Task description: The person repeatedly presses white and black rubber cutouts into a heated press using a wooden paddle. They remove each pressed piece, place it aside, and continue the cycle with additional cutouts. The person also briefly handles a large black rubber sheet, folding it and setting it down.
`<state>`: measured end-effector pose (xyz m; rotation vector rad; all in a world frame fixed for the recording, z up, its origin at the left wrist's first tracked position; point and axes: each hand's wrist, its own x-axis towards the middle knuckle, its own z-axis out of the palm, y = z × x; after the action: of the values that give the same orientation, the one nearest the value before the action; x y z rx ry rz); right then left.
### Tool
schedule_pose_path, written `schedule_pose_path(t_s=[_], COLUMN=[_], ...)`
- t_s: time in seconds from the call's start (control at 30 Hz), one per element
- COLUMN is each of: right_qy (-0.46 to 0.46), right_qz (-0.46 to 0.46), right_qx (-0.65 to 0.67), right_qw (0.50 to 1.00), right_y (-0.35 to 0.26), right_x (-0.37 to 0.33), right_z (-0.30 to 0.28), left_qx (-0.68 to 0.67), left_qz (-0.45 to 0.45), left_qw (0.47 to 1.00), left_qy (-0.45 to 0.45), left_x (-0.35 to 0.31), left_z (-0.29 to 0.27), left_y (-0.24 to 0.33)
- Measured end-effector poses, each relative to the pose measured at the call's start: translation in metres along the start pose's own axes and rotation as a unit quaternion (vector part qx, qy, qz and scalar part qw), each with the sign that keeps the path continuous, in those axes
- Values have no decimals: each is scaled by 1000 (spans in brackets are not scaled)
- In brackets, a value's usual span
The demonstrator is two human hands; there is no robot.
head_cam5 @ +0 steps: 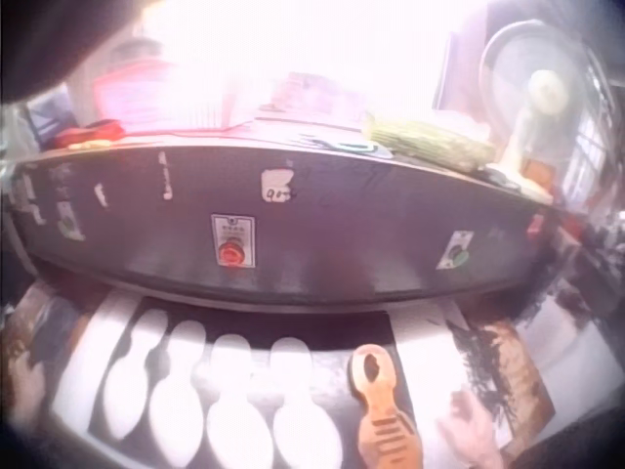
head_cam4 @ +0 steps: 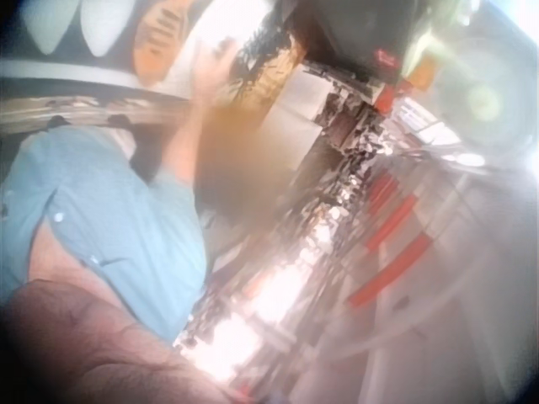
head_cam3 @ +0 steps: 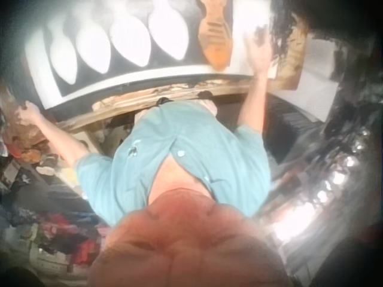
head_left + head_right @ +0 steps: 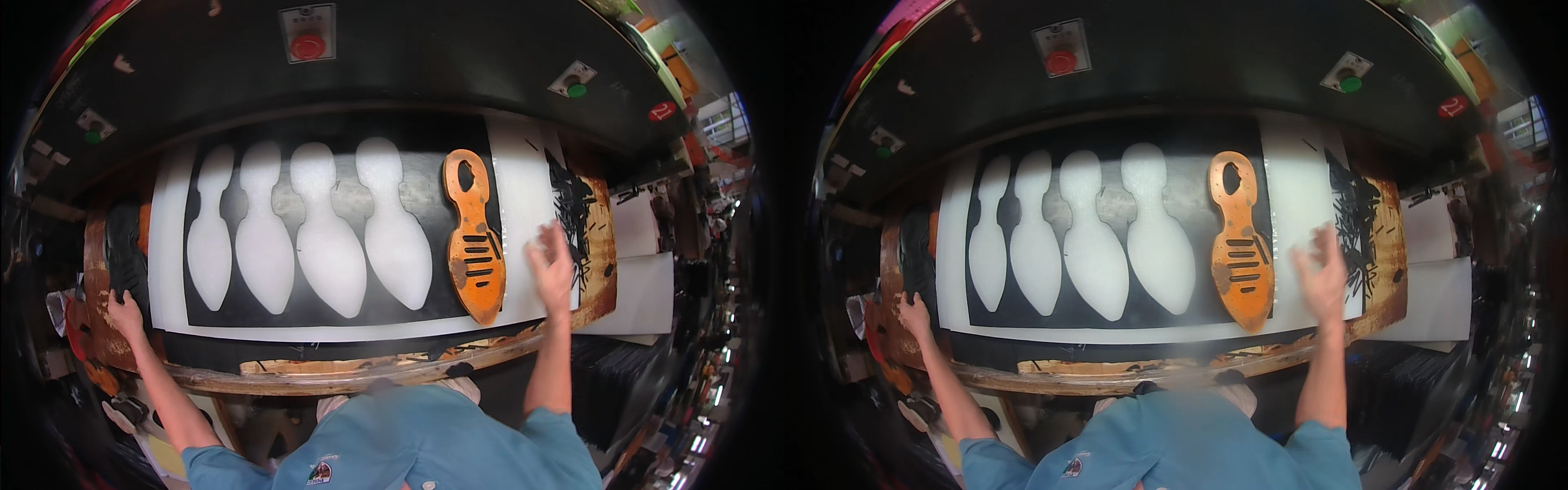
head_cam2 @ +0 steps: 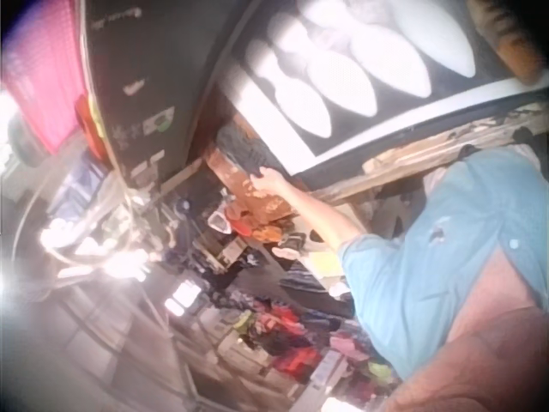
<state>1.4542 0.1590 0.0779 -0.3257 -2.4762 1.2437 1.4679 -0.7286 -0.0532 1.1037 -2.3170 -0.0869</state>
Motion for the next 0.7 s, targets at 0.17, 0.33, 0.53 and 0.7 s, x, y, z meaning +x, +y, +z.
schedule_pose_path(t_s=[0.17, 0.33, 0.53, 0.7], right_qy=[-49, -25, -48, -43], right_qz=[-215, -205, -155, -74], right_qx=[-200, -220, -83, 183], right_qw=[955, 953, 983, 979], right_y=[-17, -29, -25, -33], right_x=[-72, -61, -53, -50], right_z=[62, 75, 57, -5], left_qx=[-251, -373, -316, -310], left_qz=[179, 316, 383, 390], left_qw=[951, 858, 862, 860], left_qy=[5, -159, -106, -108], left_x=[-79, -208, -236, -230], left_z=[-65, -107, -104, -96], left_y=[141, 282, 319, 311])
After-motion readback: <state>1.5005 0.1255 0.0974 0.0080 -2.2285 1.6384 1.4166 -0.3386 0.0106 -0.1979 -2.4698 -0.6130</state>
